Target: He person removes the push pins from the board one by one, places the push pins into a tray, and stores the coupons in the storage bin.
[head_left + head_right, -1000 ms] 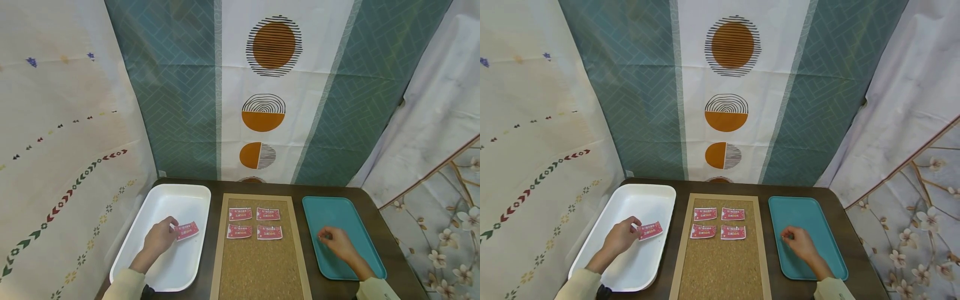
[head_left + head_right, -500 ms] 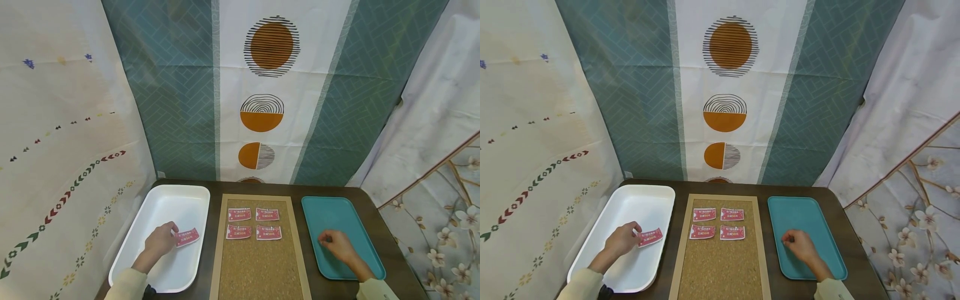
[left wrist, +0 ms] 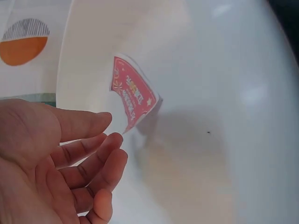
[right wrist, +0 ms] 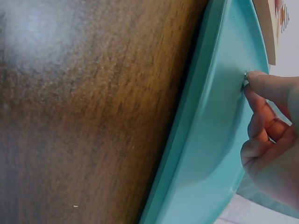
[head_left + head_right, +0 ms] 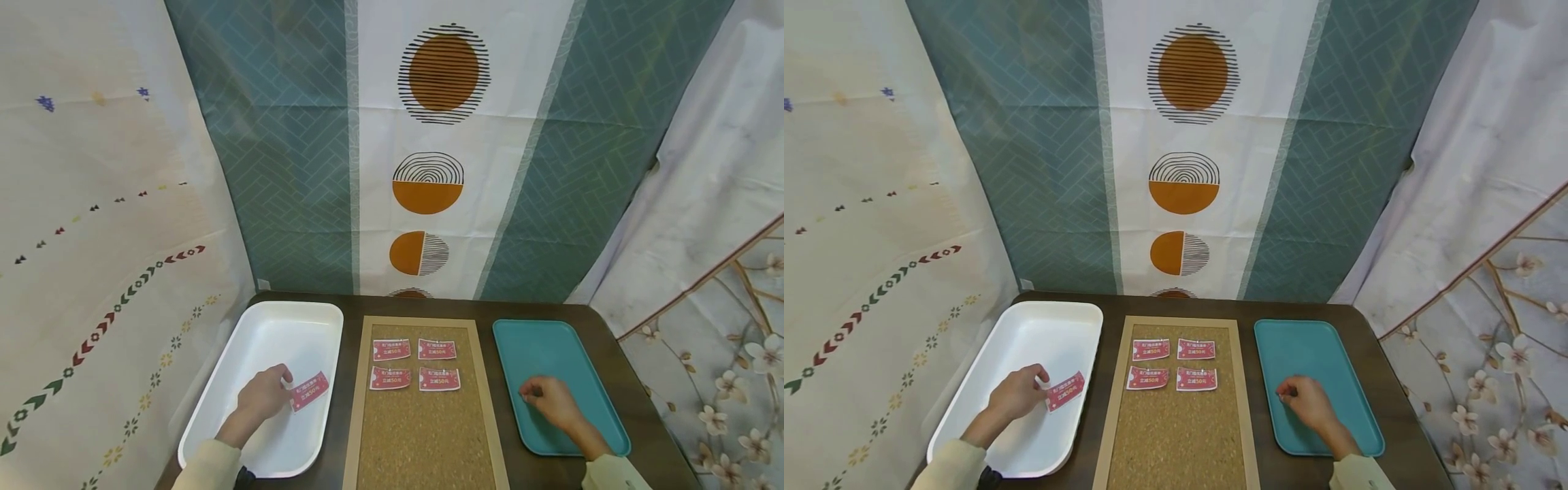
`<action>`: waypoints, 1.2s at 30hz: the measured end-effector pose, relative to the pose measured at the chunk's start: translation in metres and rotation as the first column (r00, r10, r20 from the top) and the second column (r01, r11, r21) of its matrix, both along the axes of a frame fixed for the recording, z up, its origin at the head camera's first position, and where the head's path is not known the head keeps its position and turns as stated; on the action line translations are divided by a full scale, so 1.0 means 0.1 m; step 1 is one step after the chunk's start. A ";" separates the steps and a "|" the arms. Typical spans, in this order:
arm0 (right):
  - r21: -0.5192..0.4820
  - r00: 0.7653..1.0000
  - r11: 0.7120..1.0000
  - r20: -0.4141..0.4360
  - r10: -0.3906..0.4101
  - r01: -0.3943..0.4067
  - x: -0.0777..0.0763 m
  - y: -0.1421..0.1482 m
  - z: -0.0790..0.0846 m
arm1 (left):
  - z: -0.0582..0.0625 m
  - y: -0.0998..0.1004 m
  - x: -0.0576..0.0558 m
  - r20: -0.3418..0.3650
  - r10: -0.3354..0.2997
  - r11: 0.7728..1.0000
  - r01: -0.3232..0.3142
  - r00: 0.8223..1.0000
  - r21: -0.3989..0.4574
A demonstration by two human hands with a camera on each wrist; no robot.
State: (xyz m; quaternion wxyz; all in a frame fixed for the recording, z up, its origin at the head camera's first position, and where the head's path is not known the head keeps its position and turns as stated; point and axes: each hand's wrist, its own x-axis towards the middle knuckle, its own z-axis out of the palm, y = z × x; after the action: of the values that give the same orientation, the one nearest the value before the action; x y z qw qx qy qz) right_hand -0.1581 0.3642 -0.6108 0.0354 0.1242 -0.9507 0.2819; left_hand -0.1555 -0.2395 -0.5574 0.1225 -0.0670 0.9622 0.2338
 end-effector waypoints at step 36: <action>-0.056 0.999 0.998 -0.035 -0.016 0.014 -0.27 -0.56 0.24 | 0.26 0.84 -0.16 -0.323 0.007 0.976 0.065 0.946 0.210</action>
State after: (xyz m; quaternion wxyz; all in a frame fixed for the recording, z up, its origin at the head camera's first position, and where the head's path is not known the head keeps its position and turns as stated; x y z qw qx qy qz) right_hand -0.1856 0.3086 -0.5867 0.0576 0.1209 -0.9426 0.3059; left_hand -0.1712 -0.1555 -0.5313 -0.0261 0.0002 0.9387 0.3438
